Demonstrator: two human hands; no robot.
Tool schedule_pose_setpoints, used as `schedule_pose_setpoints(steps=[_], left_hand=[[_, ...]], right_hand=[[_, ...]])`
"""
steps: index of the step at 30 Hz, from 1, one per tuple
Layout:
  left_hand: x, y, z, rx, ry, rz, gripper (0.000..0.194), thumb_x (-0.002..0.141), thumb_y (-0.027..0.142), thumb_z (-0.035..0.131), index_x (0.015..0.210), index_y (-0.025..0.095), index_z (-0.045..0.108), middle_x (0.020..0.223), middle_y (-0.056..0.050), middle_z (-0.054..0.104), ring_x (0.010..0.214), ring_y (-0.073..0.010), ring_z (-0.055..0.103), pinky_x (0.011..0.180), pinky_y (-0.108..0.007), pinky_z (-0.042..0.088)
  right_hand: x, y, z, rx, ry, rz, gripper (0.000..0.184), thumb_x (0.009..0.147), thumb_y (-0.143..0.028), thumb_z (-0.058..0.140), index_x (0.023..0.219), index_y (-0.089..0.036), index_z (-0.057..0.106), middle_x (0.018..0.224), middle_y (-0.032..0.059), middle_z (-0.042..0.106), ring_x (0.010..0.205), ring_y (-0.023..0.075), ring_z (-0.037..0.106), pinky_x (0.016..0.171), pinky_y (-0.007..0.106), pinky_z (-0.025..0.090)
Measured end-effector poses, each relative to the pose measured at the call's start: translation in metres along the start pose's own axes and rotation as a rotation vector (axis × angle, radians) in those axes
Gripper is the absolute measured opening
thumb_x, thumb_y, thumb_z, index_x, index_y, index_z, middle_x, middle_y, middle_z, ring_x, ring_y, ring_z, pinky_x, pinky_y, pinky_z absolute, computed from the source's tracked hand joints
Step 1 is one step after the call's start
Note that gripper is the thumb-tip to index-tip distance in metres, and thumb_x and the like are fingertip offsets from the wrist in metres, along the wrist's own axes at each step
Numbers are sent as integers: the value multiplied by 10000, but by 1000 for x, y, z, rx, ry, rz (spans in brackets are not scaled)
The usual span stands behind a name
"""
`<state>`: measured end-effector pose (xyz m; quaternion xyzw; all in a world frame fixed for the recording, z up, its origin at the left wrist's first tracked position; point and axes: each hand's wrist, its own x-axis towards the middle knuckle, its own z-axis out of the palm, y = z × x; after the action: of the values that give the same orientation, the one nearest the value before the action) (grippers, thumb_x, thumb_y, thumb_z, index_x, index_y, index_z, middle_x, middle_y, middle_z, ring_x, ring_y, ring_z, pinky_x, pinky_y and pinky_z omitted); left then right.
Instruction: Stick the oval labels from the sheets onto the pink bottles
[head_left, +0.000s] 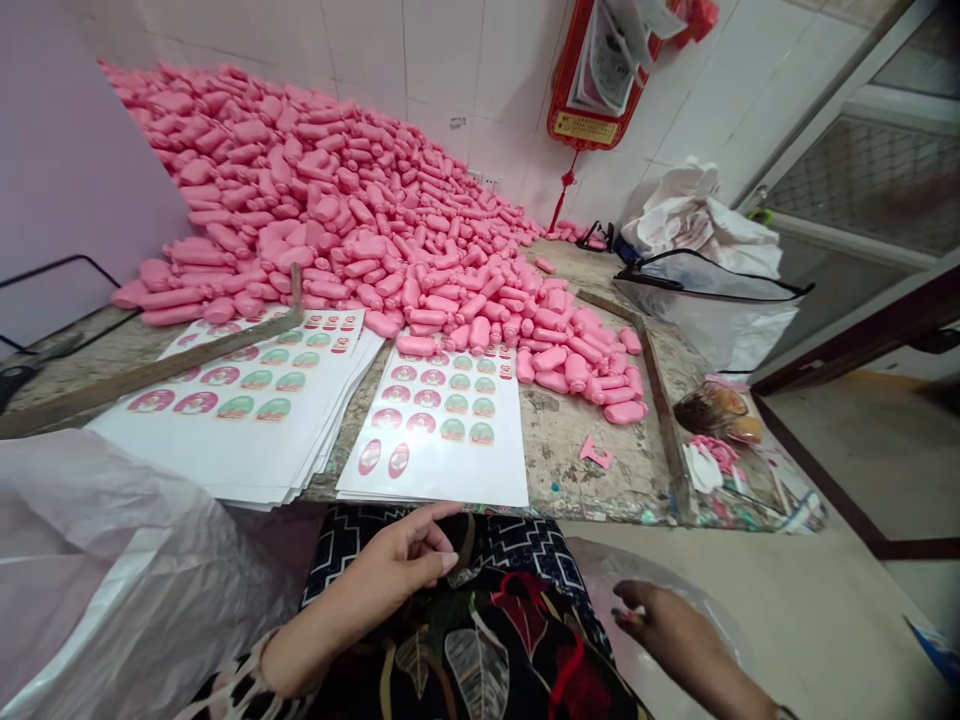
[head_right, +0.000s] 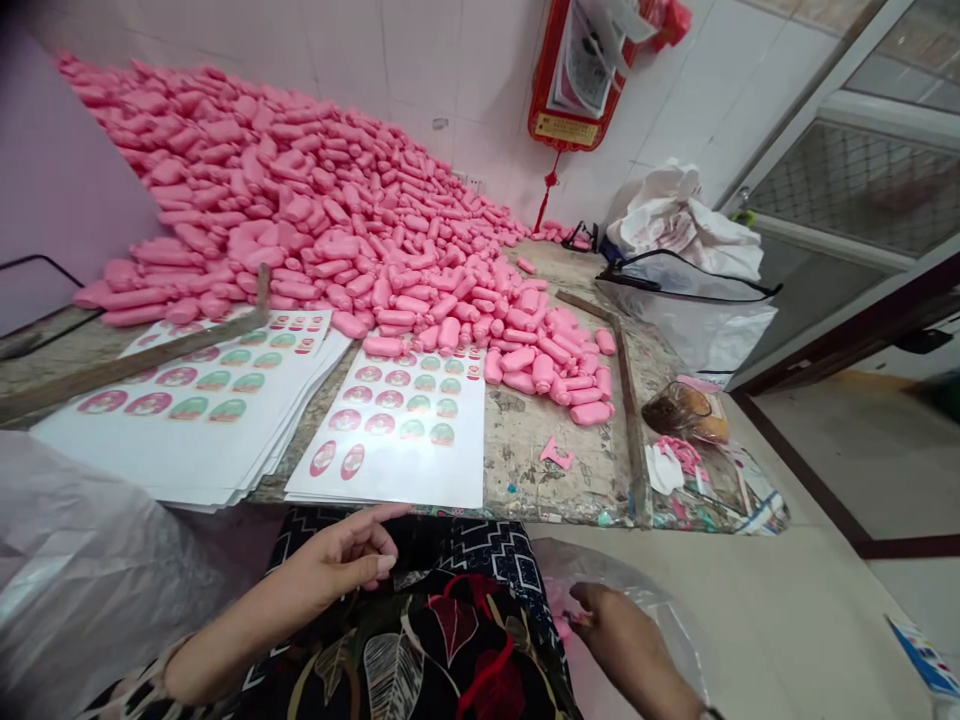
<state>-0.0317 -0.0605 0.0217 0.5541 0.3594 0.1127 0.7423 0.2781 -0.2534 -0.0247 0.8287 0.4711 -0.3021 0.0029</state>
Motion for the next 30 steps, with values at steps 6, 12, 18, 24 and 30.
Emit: schedule_pose_setpoints(steps=[6, 12, 18, 24, 30], left_hand=[[-5, -10, -2, 0, 28, -4, 539, 726, 326, 563, 1229, 182, 433, 795, 10, 500, 708, -125, 491, 676, -284, 420], [-18, -9, 3, 48, 76, 13, 512, 723, 285, 537, 1221, 192, 466, 789, 14, 529, 666, -114, 507, 674, -279, 412], [-26, -16, -4, 53, 131, 1, 501, 737, 296, 554, 1219, 180, 483, 810, -3, 551, 677, -117, 527, 680, -285, 419], [-14, -7, 2, 19, 143, 88, 428, 771, 311, 543, 1182, 192, 528, 782, 2, 547, 661, -112, 525, 667, -281, 435], [-17, 17, 5, 61, 396, 314, 684, 680, 261, 671, 1304, 232, 393, 1220, -78, 511, 1052, -176, 488, 956, -339, 342]], right_hand=[[52, -89, -124, -33, 406, -275, 270, 823, -362, 459, 973, -223, 635, 962, 46, 654, 848, 203, 603, 704, 283, 444], [125, -128, -150, -633, 613, -169, 451, 859, -333, 412, 1306, -265, 401, 1268, 159, 422, 839, 241, 609, 606, 318, 433], [148, -112, -147, -747, 676, -252, 377, 899, -330, 317, 1201, -169, 475, 1075, 159, 547, 747, 246, 603, 537, 314, 389], [124, -115, -159, -573, 861, -309, 396, 893, -353, 320, 1173, -155, 517, 1100, 178, 557, 773, 280, 588, 520, 314, 363], [57, -184, -128, -42, 295, -801, 322, 861, -330, 391, 1094, -230, 589, 1043, 78, 610, 912, 210, 565, 771, 320, 439]])
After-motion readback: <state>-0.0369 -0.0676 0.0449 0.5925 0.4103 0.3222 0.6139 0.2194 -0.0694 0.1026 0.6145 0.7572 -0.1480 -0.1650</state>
